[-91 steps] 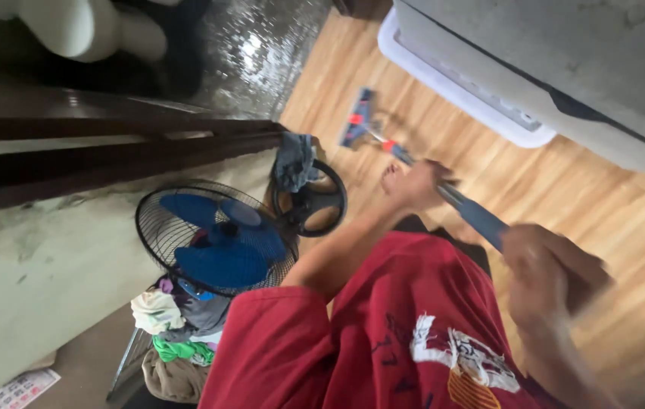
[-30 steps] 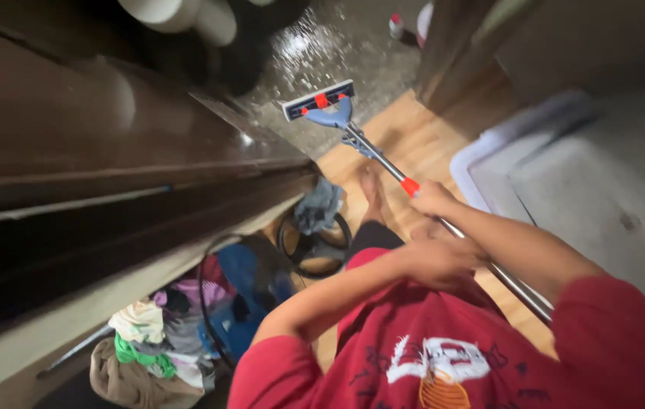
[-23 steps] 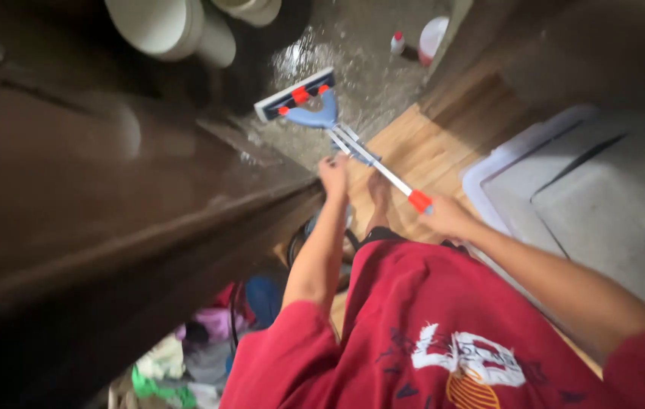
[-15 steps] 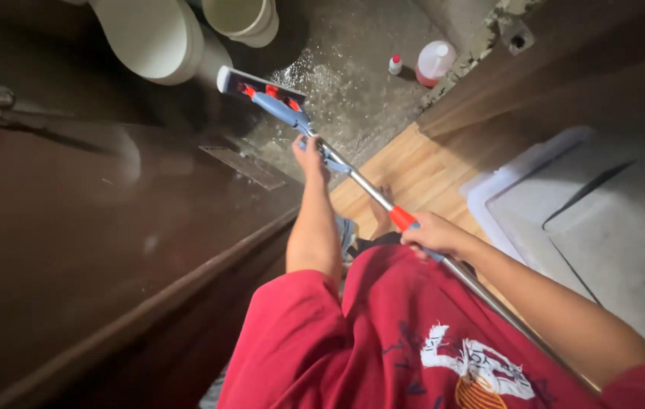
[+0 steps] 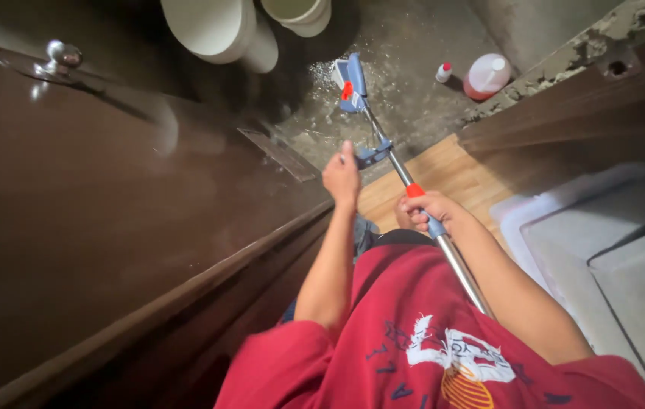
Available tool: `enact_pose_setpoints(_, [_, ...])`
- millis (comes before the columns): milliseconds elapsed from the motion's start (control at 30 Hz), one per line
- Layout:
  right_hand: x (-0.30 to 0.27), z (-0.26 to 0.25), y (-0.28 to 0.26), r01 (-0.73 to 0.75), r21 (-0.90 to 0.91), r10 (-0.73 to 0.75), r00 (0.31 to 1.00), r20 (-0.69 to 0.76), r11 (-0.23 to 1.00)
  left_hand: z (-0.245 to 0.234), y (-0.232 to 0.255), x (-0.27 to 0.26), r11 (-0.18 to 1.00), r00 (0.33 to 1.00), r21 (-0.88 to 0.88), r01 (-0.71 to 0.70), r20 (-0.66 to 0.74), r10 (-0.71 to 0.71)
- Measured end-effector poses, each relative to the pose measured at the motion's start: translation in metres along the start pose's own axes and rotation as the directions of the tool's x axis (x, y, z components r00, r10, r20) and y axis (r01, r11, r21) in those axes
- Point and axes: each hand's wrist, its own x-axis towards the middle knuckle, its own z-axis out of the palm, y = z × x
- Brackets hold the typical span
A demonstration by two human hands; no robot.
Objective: The person mops a wood-look floor, using a spray mop to clean various areas of the room, including near a bed and under furniture.
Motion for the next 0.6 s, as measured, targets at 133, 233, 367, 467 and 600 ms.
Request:
enact_pose_setpoints(133, [0.013, -0.005, 0.004, -0.012, 0.042, 0.008, 0.997, 0.081, 0.999, -0.008, 0.021, -0.046, 1.000, 0.984, -0.023, -0.020, 0.178, 0.024])
enact_pose_setpoints(233, [0.019, -0.008, 0.001, 0.019, -0.007, -0.019, 0.999, 0.047, 1.000, 0.003, 0.033, -0.075, 0.994, 0.956, 0.044, -0.099, 0.281, 0.082])
enact_pose_setpoints(367, [0.028, -0.014, 0.008, 0.079, -0.045, -0.078, 0.997, 0.023, 0.996, 0.009, 0.040, -0.104, 0.992, 0.924, -0.067, -0.108, 0.363, 0.125])
enact_pose_setpoints(467, [0.026, -0.018, 0.011, 0.068, -0.030, -0.067, 0.997, 0.027, 0.997, 0.007, 0.047, -0.110, 0.988, 0.923, -0.079, -0.132, 0.353, 0.152])
enact_pose_setpoints(600, [0.026, -0.022, 0.013, 0.067, 0.004, -0.067, 0.997, 0.038, 0.998, 0.007, 0.053, -0.111, 0.980, 0.916, -0.056, -0.189, 0.349, 0.196])
